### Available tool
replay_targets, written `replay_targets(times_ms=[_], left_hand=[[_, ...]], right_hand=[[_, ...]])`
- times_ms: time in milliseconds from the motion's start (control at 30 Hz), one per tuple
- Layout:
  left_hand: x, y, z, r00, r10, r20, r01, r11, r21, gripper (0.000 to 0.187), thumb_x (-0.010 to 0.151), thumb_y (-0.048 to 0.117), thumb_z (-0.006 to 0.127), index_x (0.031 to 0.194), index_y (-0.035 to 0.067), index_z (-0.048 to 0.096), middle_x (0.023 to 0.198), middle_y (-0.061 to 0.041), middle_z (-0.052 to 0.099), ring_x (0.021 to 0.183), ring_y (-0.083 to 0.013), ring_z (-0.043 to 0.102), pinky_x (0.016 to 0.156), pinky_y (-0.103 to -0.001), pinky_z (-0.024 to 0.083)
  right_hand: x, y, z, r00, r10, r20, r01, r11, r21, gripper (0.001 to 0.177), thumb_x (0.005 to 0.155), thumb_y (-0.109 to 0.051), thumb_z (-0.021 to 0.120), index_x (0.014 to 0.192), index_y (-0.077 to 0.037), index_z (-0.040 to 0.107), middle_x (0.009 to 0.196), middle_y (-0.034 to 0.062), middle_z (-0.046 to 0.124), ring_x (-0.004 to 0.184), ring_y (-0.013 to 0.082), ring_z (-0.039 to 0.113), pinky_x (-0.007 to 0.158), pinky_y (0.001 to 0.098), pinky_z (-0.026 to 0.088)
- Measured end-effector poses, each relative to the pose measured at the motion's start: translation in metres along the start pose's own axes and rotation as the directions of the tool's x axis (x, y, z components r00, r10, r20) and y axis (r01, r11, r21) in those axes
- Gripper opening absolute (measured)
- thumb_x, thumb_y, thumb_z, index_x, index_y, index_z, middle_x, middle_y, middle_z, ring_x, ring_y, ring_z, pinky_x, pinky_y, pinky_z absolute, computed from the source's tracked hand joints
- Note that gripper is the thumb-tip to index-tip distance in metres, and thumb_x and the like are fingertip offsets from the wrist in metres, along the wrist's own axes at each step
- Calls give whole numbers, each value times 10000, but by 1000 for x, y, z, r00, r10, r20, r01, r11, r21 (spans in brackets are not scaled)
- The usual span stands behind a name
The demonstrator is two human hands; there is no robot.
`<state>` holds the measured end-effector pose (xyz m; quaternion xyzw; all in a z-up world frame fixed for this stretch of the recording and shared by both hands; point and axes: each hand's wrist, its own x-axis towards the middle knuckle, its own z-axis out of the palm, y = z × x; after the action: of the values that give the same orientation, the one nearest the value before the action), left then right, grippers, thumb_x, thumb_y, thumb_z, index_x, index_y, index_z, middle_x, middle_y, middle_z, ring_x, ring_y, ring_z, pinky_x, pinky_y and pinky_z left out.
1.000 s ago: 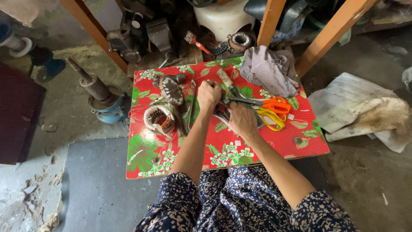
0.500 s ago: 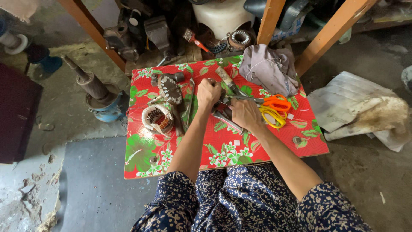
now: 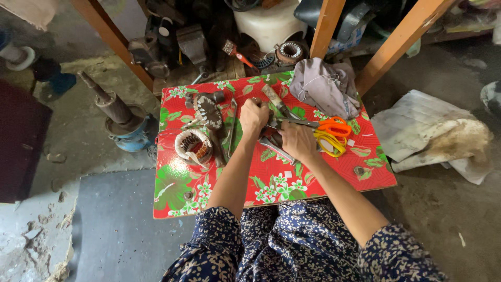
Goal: The person sits on the floor and uses a hammer and pliers to scrape and clean the surface of a cylindrical motor part. They repeatedly strike and scrape the part, then use pliers to remove debris, continuing the process throughout the clip.
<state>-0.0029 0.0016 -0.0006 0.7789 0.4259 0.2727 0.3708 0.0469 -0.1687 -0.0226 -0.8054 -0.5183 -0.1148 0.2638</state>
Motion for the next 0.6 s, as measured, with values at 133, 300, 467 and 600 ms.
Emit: replay_targets(times_ms=[133,300,467,600], left_hand=[[5,-1,8,999,-28,14,28,999,42,379,839,349,628,1077,85,760,1095,-233,728,1068,-389,691,939,-474,529],[8,-7,13,1000,-25,-2,25,998,57,402,848,371,637,1087,65,739,1098,-237,724,1072,-400,684,937,-479,527],[3,-13,10,999,-10,38,8,998,62,387,864,365,623,1097,86,755,1080,-255,727,1053,-408,699,942,-479,539],[5,-3,8,999,35,7,-35,998,60,376,860,371,631,1042,70,762,1070,-254,726,1047,-415,690,930,-496,528]], right_hand=[[-17,-7,13,993,57,-99,-65,995,-79,131,903,-161,632,936,-43,587,755,179,686,673,398,669,666,542,488],[-21,-7,9,976,111,-189,-85,987,138,123,968,-182,640,916,-71,629,784,156,694,715,405,651,702,513,471],[-21,-8,7,968,33,-249,1,991,136,123,946,-179,648,868,-84,644,794,139,682,704,385,642,688,495,458],[-16,-8,5,963,0,-270,34,992,122,107,920,-185,658,867,-92,657,786,132,683,686,387,631,680,495,451]])
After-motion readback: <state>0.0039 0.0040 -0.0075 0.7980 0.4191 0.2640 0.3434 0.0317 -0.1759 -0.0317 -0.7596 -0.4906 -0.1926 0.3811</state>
